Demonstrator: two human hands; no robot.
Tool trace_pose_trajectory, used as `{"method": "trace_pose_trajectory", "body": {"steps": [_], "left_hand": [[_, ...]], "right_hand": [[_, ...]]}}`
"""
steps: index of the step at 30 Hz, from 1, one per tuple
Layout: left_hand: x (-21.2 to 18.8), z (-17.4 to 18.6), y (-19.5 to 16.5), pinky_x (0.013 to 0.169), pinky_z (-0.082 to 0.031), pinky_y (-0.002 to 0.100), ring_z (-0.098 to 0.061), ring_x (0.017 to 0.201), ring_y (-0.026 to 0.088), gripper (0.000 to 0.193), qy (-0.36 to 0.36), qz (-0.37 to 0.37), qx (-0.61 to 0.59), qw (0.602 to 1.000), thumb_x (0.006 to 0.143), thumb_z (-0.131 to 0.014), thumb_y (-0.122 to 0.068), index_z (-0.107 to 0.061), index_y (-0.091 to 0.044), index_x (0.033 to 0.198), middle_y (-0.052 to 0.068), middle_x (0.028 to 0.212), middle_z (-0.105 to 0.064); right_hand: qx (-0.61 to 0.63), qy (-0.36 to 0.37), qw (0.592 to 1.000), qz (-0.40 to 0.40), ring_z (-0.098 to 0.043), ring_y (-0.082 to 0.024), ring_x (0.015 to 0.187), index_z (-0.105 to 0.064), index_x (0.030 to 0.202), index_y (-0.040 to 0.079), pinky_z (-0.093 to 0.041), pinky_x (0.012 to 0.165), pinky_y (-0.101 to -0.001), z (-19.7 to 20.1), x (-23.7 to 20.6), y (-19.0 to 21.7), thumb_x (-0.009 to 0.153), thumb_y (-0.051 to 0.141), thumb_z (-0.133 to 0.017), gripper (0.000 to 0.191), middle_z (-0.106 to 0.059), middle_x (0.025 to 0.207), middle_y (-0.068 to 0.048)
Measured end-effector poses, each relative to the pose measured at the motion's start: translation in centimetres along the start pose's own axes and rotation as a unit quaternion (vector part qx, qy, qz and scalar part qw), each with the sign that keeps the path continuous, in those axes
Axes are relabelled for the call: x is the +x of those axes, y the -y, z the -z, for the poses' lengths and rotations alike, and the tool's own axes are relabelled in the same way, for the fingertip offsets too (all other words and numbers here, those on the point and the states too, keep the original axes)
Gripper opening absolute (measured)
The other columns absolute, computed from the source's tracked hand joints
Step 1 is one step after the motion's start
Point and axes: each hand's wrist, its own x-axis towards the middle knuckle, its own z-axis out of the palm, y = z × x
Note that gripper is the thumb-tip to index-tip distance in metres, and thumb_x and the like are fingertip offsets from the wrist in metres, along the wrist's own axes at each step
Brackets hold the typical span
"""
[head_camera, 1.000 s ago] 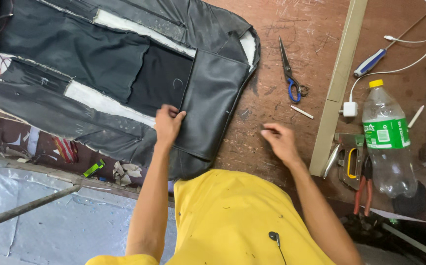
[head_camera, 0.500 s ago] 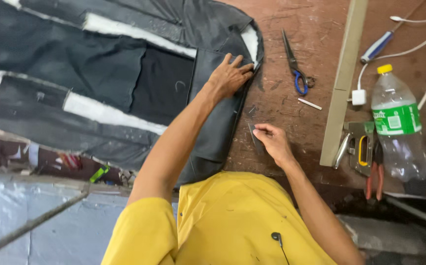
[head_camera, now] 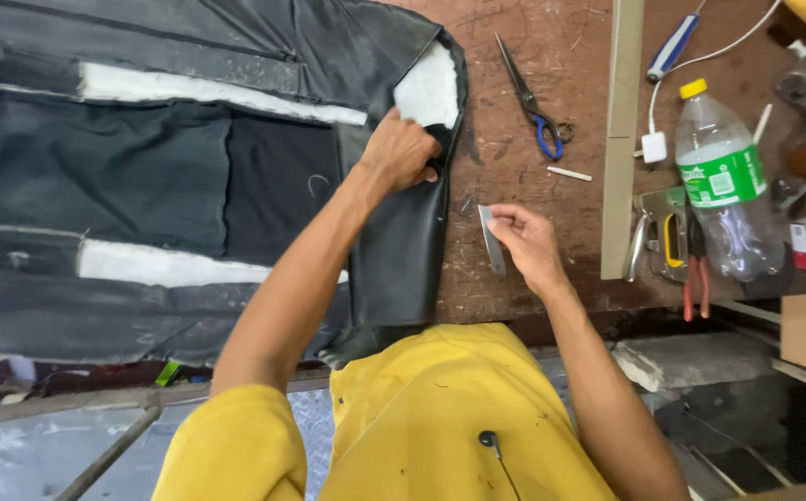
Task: The person fits a black vinyl seat cover over a foam cushion on a workbench. They align the cover edges, tuck and press the vinyl into the seams using a flat metal tool, mark the fabric with chalk, and smooth the cover over the cushion.
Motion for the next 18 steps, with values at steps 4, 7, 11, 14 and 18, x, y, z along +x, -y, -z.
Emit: {"method": "trace_pose_trajectory", "body": {"steps": [4,7,11,14,18], "left_hand": [[-0.9,-2.2,0.5,0.068,-0.054,0.049,-0.071,0.078,0.037,0.036,-0.069,0.065,-0.099,0.991,0.072,-0.086,-0.045,-0.078,-0.012,0.083,0.016,0.075,-0.071],[-1.2,-3.3,0.2,0.067,-0.054,0.049,-0.072,0.077,0.037,0.035,-0.086,0.115,-0.123,0.982,0.07,-0.088,-0.042,-0.077,-0.01,0.078,0.017,0.075,-0.071],[-1.1,-4.1,-0.2,0.067,-0.054,0.05,-0.071,0.077,0.036,0.034,-0.138,0.169,-0.157,0.963,0.065,-0.089,-0.037,-0.076,-0.007,0.075,0.016,0.074,-0.072],[-0.7,-4.5,-0.8,0.07,-0.054,0.048,-0.071,0.081,0.035,0.037,-0.149,0.199,-0.136,0.959,0.064,-0.09,-0.038,-0.075,-0.006,0.074,0.016,0.077,-0.073],[-0.4,-5.2,-2.0,0.073,-0.053,0.047,-0.069,0.084,0.032,0.035,-0.163,0.241,-0.13,0.948,0.067,-0.088,-0.037,-0.075,-0.006,0.077,0.012,0.083,-0.071]], "right_hand": [[0.016,0.026,0.999,0.022,-0.063,-0.006,0.08,-0.07,0.12,0.0,-0.052,0.07,-0.0212,-1.0,2.3,3.6,0.096,0.008,-0.066,0.026,-0.07,0.095,0.001],[0.001,0.063,0.997,0.033,-0.06,-0.006,0.077,-0.069,0.123,0.0,-0.049,0.066,-0.02,-2.0,5.1,6.2,0.093,0.009,-0.066,0.032,-0.068,0.094,0.002],[0.017,0.166,0.984,0.069,-0.051,-0.003,0.078,-0.07,0.128,-0.002,-0.039,0.068,-0.0179,-3.5,10.0,8.5,0.095,0.008,-0.068,0.034,-0.06,0.093,0.004],[-0.013,0.216,0.974,0.071,-0.057,-0.004,0.079,-0.072,0.118,-0.002,-0.044,0.07,-0.0193,-4.8,14.1,8.8,0.093,0.008,-0.066,0.027,-0.066,0.093,0.002],[-0.043,0.26,0.961,0.085,-0.062,-0.003,0.083,-0.073,0.111,-0.002,-0.05,0.074,-0.0195,-6.0,18.6,7.9,0.093,0.007,-0.066,0.021,-0.072,0.095,0.0]]}}
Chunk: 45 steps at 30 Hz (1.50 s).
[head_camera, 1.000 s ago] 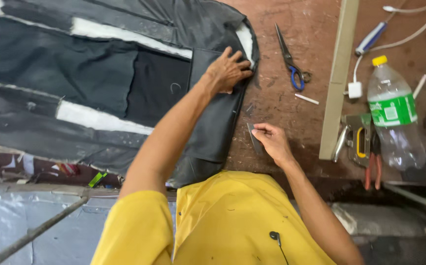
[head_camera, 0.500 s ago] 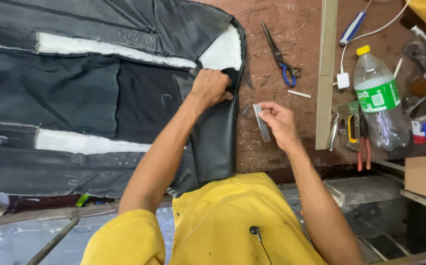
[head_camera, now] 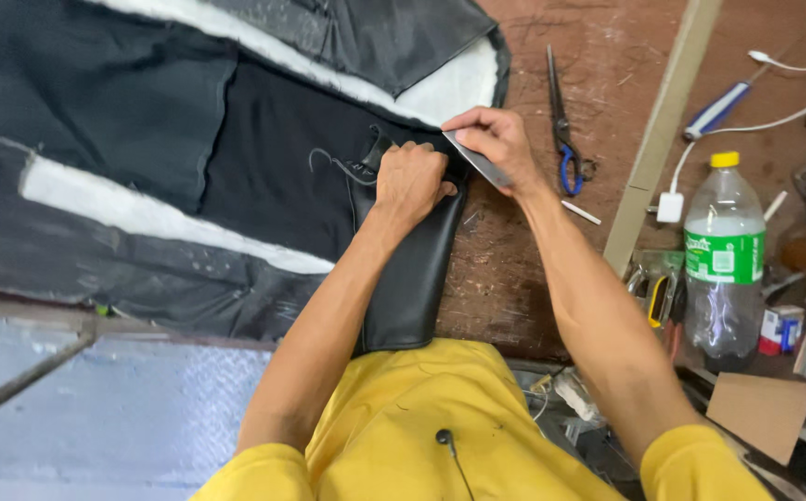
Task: The person fits a black vinyl seat cover over a foam cushion on a workbench. They align the cover edges, tuck and press the vinyl into the seams using a flat metal tool, mark the fabric with chalk, and smooth the cover over the cushion.
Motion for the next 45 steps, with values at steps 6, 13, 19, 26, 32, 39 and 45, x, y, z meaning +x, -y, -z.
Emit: {"method": "trace_pose_trajectory", "body": {"steps": [6,13,19,26,32,39,45], "left_hand": [[-0.7,-0.5,-1.2,0.074,-0.051,0.046,-0.067,0.086,0.031,0.027,-0.008,0.033,-0.014,0.999,0.077,-0.084,-0.035,-0.075,-0.01,0.083,0.01,0.086,-0.068],[-0.4,-1.2,-2.3,0.074,-0.051,0.047,-0.067,0.085,0.031,0.026,-0.01,0.058,0.001,0.998,0.076,-0.084,-0.034,-0.076,-0.011,0.084,0.01,0.085,-0.068],[0.3,-1.4,-3.4,0.07,-0.053,0.048,-0.069,0.08,0.032,0.028,0.004,0.084,0.002,0.996,0.076,-0.085,-0.036,-0.077,-0.011,0.085,0.011,0.083,-0.068],[0.8,-1.4,-4.2,0.066,-0.054,0.048,-0.069,0.08,0.031,0.028,-0.001,0.09,-0.008,0.996,0.075,-0.086,-0.035,-0.08,-0.012,0.088,0.01,0.082,-0.069],[0.8,-1.4,-4.3,0.063,-0.054,0.046,-0.069,0.077,0.031,0.027,-0.015,0.08,-0.005,0.997,0.076,-0.086,-0.035,-0.08,-0.012,0.087,0.01,0.08,-0.068],[-0.8,-0.3,-4.2,0.06,-0.052,0.046,-0.067,0.069,0.033,0.03,-0.024,0.139,-0.036,0.989,0.075,-0.088,-0.038,-0.081,-0.011,0.086,0.011,0.076,-0.066],[-1.2,-0.4,-4.3,0.06,-0.052,0.046,-0.067,0.069,0.033,0.029,-0.041,0.145,-0.056,0.987,0.074,-0.089,-0.036,-0.082,-0.012,0.087,0.01,0.077,-0.067]], "right_hand": [[-0.096,0.092,0.989,-0.066,-0.052,0.001,0.07,-0.075,0.11,-0.001,-0.041,0.061,-0.0159,2.9,0.7,-1.9,0.092,0.004,-0.072,0.019,-0.066,0.083,0.006],[-0.112,0.144,0.983,-0.037,-0.049,0.003,0.068,-0.074,0.113,-0.001,-0.039,0.061,-0.0153,4.7,0.8,-2.8,0.087,-0.002,-0.066,0.026,-0.061,0.08,0.009],[-0.115,0.159,0.98,-0.042,-0.044,0.003,0.064,-0.072,0.106,-0.002,-0.036,0.057,-0.0168,6.0,0.5,-3.2,0.088,-0.001,-0.067,0.019,-0.056,0.074,0.01],[-0.129,0.174,0.976,-0.037,-0.045,0.002,0.06,-0.071,0.101,0.0,-0.034,0.054,-0.0176,6.7,0.5,-3.7,0.087,-0.002,-0.068,0.015,-0.057,0.07,0.008],[-0.154,0.163,0.974,-0.016,-0.048,0.002,0.062,-0.072,0.101,0.001,-0.038,0.054,-0.0176,6.8,0.6,-4.5,0.086,-0.002,-0.069,0.015,-0.061,0.073,0.007],[-0.129,0.14,0.982,-0.002,-0.05,0.002,0.067,-0.071,0.104,0.001,-0.039,0.058,-0.017,6.7,0.4,-4.6,0.09,-0.001,-0.072,0.014,-0.061,0.077,0.007],[-0.129,0.172,0.976,-0.027,-0.05,0.002,0.065,-0.072,0.104,0.002,-0.039,0.058,-0.0164,6.5,0.1,-4.4,0.089,0.0,-0.071,0.015,-0.063,0.079,0.006]]}}
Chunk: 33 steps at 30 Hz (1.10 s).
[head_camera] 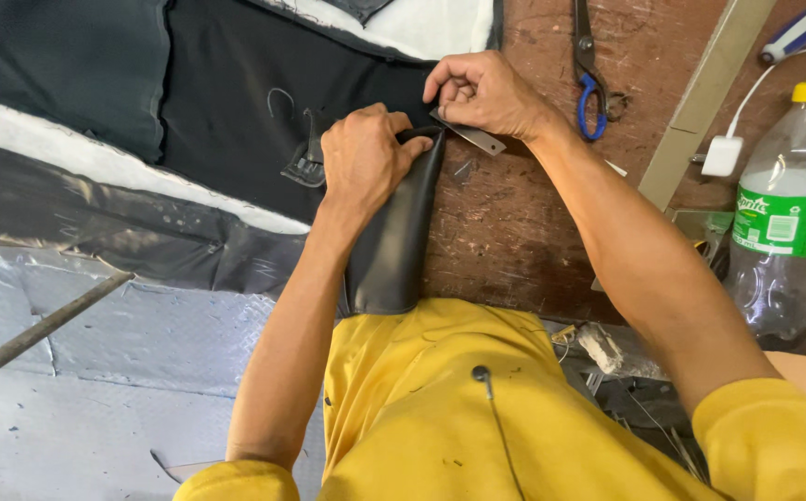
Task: The person fits a black vinyl seat cover over a foam cushion on a workbench. They align the cover edges, tuck and press the vinyl into the seams using a flat metal tool, mark the fabric with chalk, and smooth the cover over the cushion.
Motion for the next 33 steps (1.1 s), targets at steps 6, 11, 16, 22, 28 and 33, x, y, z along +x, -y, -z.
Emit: {"method": "trace_pose_trajectory", "body": {"steps": [6,11,16,22,28,33], "left_hand": [[-0.2,-0.3,0.1,0.059,-0.052,0.046,-0.068,0.068,0.033,0.03,0.001,0.014,-0.005,1.0,0.073,-0.089,-0.035,-0.082,-0.01,0.089,0.011,0.077,-0.067],[-0.3,-0.3,0.2,0.059,-0.052,0.046,-0.068,0.069,0.034,0.031,-0.008,0.013,-0.007,1.0,0.073,-0.089,-0.036,-0.082,-0.01,0.088,0.012,0.078,-0.068],[-1.0,0.1,-0.2,0.063,-0.053,0.047,-0.068,0.072,0.035,0.03,0.002,0.029,-0.02,0.999,0.074,-0.088,-0.037,-0.081,-0.01,0.087,0.013,0.08,-0.069],[-0.8,0.4,-0.9,0.065,-0.052,0.048,-0.069,0.076,0.035,0.027,0.028,0.035,-0.003,0.999,0.078,-0.084,-0.034,-0.081,-0.013,0.094,0.012,0.081,-0.07],[0.1,0.1,-1.3,0.066,-0.053,0.049,-0.07,0.076,0.034,0.023,0.044,-0.006,0.03,0.999,0.081,-0.081,-0.033,-0.083,-0.018,0.098,0.012,0.081,-0.07],[-0.4,-0.4,-0.9,0.067,-0.054,0.048,-0.07,0.076,0.035,0.024,0.039,0.001,0.021,0.999,0.082,-0.08,-0.034,-0.083,-0.016,0.098,0.014,0.083,-0.07]], "right_hand": [[-0.002,0.003,1.0,0.012,-0.051,0.002,0.065,-0.072,0.105,0.0,-0.041,0.06,-0.0157,-0.3,-0.2,-0.3,0.088,-0.001,-0.068,0.018,-0.064,0.079,0.005],[0.023,0.004,0.999,0.024,-0.05,0.002,0.069,-0.072,0.107,-0.001,-0.041,0.062,-0.0157,-0.6,-0.3,-0.6,0.09,-0.004,-0.069,0.017,-0.062,0.08,0.005],[0.018,-0.036,0.999,0.028,-0.054,0.003,0.069,-0.069,0.107,-0.001,-0.044,0.061,-0.0144,-1.3,-0.1,-0.4,0.094,-0.001,-0.072,0.013,-0.063,0.081,0.007],[0.062,-0.057,0.996,0.024,-0.049,0.004,0.068,-0.071,0.121,0.003,-0.04,0.059,-0.014,-0.9,-0.5,0.6,0.098,0.003,-0.066,0.023,-0.058,0.08,0.011],[0.026,-0.063,0.997,0.029,-0.045,0.003,0.067,-0.075,0.116,0.0,-0.036,0.058,-0.0169,-0.7,-1.3,0.9,0.101,0.007,-0.067,0.019,-0.057,0.078,0.011],[0.006,-0.045,0.998,0.044,-0.05,0.002,0.067,-0.077,0.11,0.0,-0.038,0.057,-0.0181,-1.1,-0.8,-0.7,0.098,0.005,-0.068,0.015,-0.064,0.077,0.007]]}}
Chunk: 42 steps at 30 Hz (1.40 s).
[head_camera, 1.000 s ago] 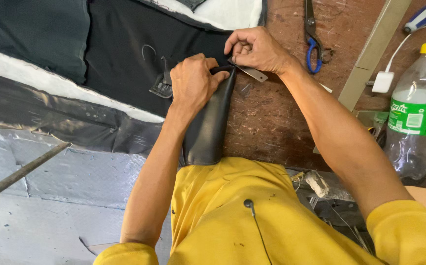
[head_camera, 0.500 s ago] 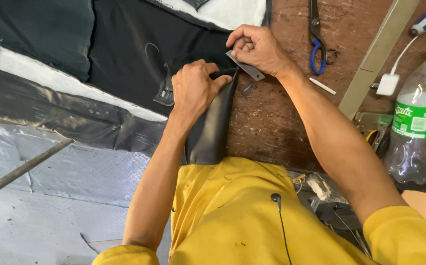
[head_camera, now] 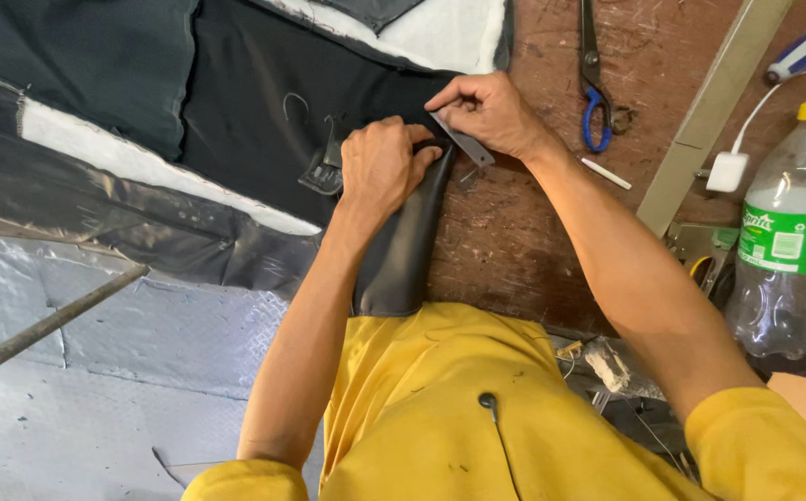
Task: The person fits a black vinyl seat cover over a foam cushion on a workbench. They align the cover edges, tuck and press the vinyl into the seams using a flat metal tool, mark the fabric with chalk, and smooth the cover over the cushion.
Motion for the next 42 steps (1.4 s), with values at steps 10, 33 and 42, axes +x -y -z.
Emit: {"method": "trace_pose_trajectory", "body": {"steps": [10,33,42], "left_hand": [[-0.1,0.1,0.6,0.069,-0.054,0.048,-0.07,0.079,0.036,0.026,0.013,0.02,-0.039,0.999,0.082,-0.081,-0.038,-0.083,-0.016,0.096,0.015,0.086,-0.071],[-1.1,0.7,0.4,0.067,-0.052,0.047,-0.069,0.077,0.033,0.029,0.015,0.034,-0.038,0.999,0.083,-0.081,-0.041,-0.083,-0.016,0.099,0.012,0.081,-0.069],[-2.6,2.2,0.6,0.069,-0.052,0.046,-0.069,0.076,0.031,0.029,0.032,0.07,-0.059,0.995,0.086,-0.079,-0.04,-0.083,-0.017,0.102,0.01,0.08,-0.069]], "right_hand": [[-0.026,0.062,0.997,0.042,-0.057,0.001,0.073,-0.076,0.118,0.001,-0.045,0.064,-0.0173,0.8,0.1,-1.5,0.096,0.002,-0.066,0.025,-0.067,0.082,0.005],[-0.044,0.058,0.996,0.043,-0.051,0.002,0.071,-0.075,0.129,0.003,-0.044,0.065,-0.0165,0.1,-0.4,-1.0,0.093,-0.004,-0.064,0.038,-0.064,0.081,0.007],[-0.027,0.023,0.999,0.014,-0.056,0.002,0.072,-0.072,0.133,0.004,-0.047,0.065,-0.0157,-0.2,-0.3,-0.7,0.095,0.0,-0.068,0.039,-0.069,0.086,0.006]]}}
